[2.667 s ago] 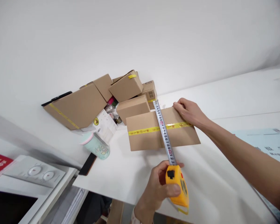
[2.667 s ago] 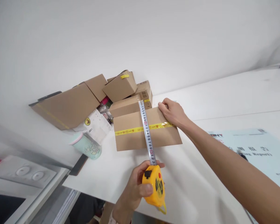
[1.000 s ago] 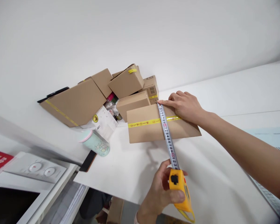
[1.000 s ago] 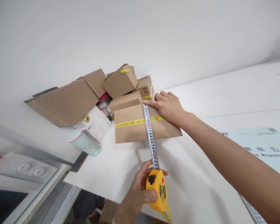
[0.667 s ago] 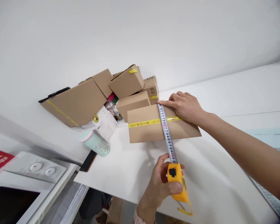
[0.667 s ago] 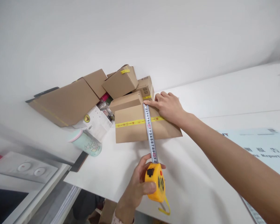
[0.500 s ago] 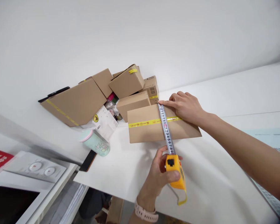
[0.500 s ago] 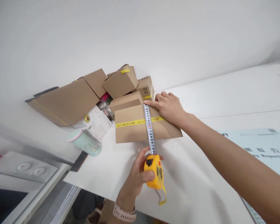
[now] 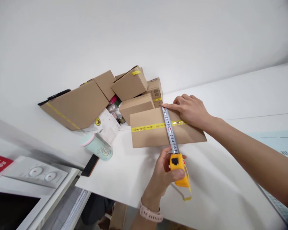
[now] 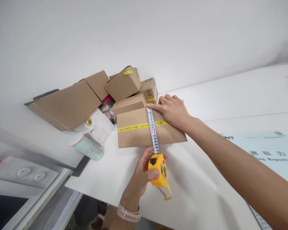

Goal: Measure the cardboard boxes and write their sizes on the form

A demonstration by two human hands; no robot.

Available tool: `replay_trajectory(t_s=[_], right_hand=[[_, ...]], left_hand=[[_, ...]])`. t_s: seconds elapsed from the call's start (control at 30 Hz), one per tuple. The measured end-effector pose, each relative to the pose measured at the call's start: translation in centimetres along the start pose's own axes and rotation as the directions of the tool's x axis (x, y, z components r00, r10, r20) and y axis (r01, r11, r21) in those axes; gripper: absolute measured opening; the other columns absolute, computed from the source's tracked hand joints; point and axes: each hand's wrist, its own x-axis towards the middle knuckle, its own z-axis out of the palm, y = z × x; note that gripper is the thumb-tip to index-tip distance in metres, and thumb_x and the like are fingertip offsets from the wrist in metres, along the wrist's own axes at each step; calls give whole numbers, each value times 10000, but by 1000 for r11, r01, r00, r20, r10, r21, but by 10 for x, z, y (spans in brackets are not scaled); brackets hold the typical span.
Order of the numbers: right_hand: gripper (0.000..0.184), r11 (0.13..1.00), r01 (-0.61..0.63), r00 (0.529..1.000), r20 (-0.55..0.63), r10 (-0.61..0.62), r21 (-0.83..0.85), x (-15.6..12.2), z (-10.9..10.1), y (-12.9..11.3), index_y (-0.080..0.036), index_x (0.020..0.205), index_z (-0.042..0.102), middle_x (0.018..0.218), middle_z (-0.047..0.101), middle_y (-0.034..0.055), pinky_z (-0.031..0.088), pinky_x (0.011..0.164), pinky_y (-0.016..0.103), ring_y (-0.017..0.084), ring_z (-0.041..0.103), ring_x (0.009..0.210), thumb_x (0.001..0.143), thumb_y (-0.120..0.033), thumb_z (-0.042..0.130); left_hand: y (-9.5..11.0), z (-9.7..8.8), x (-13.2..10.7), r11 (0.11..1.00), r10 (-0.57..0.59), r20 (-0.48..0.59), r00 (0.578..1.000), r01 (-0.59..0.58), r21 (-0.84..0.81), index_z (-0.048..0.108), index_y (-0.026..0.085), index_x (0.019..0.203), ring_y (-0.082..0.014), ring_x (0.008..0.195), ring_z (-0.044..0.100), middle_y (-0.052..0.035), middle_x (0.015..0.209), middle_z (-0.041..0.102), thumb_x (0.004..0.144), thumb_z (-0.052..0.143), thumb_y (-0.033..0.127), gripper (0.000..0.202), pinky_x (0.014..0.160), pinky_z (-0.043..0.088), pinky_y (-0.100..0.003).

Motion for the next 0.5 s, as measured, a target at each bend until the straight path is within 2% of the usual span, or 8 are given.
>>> replay_trajectory(t_s=[0.3,0.4,0.5], right_hand=[[565,1000,4,1000,-17,-3,5,-1,1,0,-402,1334,687,972,683,85,289,688,360,244,507,838,952,-61,448],[547,1000,-8,999,-41,9,9,-4,3,-1,-334,1370,655,952,684,88,297,697,365,254,504,856,958,-62,420],[428,1000,-12,998,-59,12,4,-9,-1,-4,-239,1260,702,968,701,104,327,733,378,273,512,902,966,-86,432]], left_hand=[[-3,-3,2,1000,12,13,1000,-12,-19,595,217,1264,-212,898,641,-81,1103,696,603,935,369,758,784,506,-338],[-5,-1,-2,999,38,4,999,-38,-20,611,221,1210,-201,887,631,-74,1106,681,607,937,380,704,756,505,-317],[-13,0,-18,998,68,-10,998,-68,-18,630,218,1130,-189,847,615,-62,1066,669,571,953,413,674,723,497,-298]])
